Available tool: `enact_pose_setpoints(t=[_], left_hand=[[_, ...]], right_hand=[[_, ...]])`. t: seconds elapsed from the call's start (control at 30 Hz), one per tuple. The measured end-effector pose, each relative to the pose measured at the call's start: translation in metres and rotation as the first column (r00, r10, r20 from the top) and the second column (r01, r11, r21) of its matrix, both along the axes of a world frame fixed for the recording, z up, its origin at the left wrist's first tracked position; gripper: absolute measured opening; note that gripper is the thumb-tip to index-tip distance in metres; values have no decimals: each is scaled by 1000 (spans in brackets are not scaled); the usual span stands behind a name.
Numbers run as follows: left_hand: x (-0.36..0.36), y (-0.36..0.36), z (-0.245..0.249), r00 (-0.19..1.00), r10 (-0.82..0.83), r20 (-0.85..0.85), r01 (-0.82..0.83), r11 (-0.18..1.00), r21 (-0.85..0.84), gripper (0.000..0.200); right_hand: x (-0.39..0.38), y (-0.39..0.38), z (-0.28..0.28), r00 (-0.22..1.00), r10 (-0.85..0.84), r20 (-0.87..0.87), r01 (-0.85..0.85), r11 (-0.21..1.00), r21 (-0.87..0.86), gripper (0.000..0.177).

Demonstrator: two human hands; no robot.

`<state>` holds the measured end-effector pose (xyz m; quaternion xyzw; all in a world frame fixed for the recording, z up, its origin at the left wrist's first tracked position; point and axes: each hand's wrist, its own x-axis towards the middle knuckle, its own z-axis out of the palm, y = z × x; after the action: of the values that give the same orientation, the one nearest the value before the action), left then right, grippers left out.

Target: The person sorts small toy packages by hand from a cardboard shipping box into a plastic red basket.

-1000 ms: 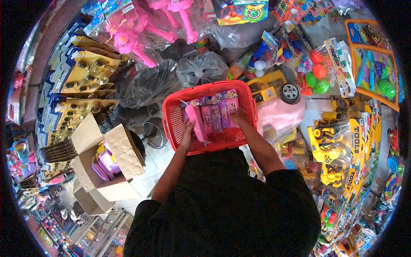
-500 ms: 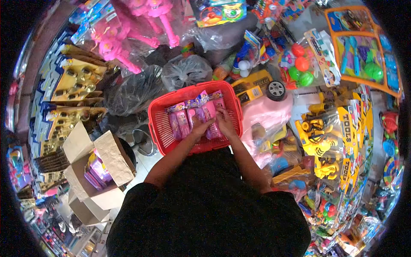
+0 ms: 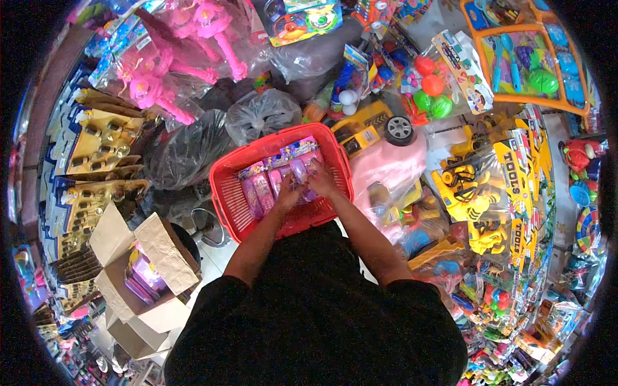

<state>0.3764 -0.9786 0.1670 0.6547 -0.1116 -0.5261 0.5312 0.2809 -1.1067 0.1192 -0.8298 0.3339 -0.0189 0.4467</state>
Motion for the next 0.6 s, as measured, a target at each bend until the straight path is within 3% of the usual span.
enact_pose_setpoints(t=[0.07,0.1,0.2,0.27,0.3,0.33,0.4,0.43,0.5,0.57,0.6], left_hand=[[4,19,-53,980,-72,185,95,988,-118,72],[3,27,-76,956,-97,277,147,975,-169,73],[4,24,-59,904,-252,345,266,964,7,82],[4,32,-105,961,-227,161,233,972,-23,82],[5,31,-99,963,-245,114,246,969,6,84],[7,29,-91,963,-261,68,259,965,36,85],[13,21,2,935,-349,69,332,925,185,90],[11,21,-4,960,-277,-50,281,955,92,93],[9,22,-8,892,-411,189,371,903,215,90],[8,29,-18,792,-425,438,370,905,211,83],[3,36,-41,744,-360,562,351,927,130,77]], right_hand=[[-1,0,-42,1000,9,-23,-9,1000,3,77],[-1,1,-36,993,14,-114,-13,1000,3,80],[-3,8,-9,950,22,-313,-14,1000,27,88],[-1,9,2,938,15,-347,11,997,72,90],[-2,10,2,940,1,-340,11,999,35,91],[-4,13,-2,943,-18,-332,17,1000,-4,92],[-4,14,0,934,-45,-355,40,999,-20,93],[-2,13,5,921,-47,-387,53,999,5,93],[-1,18,14,919,-74,-388,98,994,44,89],[-9,22,-43,952,-95,-292,68,993,-100,87],[-8,24,-63,963,-96,-251,53,984,-171,86]])
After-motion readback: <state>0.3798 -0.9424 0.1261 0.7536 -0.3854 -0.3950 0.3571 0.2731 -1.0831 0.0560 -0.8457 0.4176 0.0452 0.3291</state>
